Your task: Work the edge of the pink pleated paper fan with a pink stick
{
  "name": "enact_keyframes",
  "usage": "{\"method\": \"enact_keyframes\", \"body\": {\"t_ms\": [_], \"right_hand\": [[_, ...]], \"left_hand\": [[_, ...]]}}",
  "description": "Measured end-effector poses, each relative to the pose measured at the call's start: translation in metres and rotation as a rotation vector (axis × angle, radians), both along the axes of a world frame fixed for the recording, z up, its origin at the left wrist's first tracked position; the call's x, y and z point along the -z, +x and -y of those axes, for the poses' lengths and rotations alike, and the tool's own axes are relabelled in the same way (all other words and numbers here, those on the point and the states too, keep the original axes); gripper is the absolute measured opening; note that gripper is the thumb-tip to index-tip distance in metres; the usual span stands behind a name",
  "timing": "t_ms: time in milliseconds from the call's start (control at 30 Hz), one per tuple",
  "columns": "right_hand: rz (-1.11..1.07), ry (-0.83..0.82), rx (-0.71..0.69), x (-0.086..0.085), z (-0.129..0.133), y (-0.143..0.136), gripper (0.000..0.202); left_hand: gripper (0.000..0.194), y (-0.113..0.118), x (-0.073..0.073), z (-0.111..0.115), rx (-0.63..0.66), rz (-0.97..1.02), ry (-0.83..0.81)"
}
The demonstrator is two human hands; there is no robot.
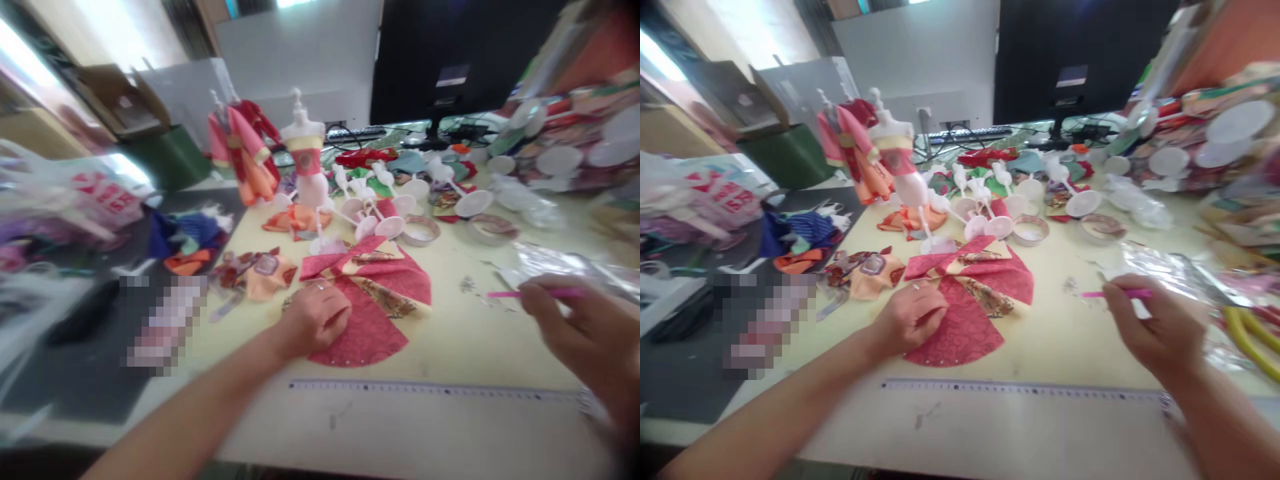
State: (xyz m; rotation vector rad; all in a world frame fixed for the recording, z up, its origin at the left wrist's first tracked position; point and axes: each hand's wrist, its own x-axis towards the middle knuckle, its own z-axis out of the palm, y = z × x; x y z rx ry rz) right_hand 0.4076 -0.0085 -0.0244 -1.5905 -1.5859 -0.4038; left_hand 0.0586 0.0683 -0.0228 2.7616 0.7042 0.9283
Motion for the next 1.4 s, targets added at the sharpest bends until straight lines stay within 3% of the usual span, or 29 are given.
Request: {"method": "enact_keyframes", "body": {"t_ms": [67,267,633,1400], "right_hand": [[0.043,0.046,-0.113,-0.010,0.000,-0.009,0.015],[0.081,-0.006,-0.135,-0.016,-0.003,-0.014,0.017],[0.054,-0.020,-0.013,-0.016,-0.004,0.003,0.022],[0.051,-0.118,0.041,-0.014,-0.006,0.006,0.025]], "left_hand": [[0.014,0.000,0.000,-0.001,0.021,0.032,-0.010],[0.014,0.000,0.000,-0.003,0.014,0.014,0.011],[0.010,-0.002,0.006,-0.006,0.022,0.043,0.030],[0.009,-0.003,0.007,-0.008,0.023,0.017,0.066]]}}
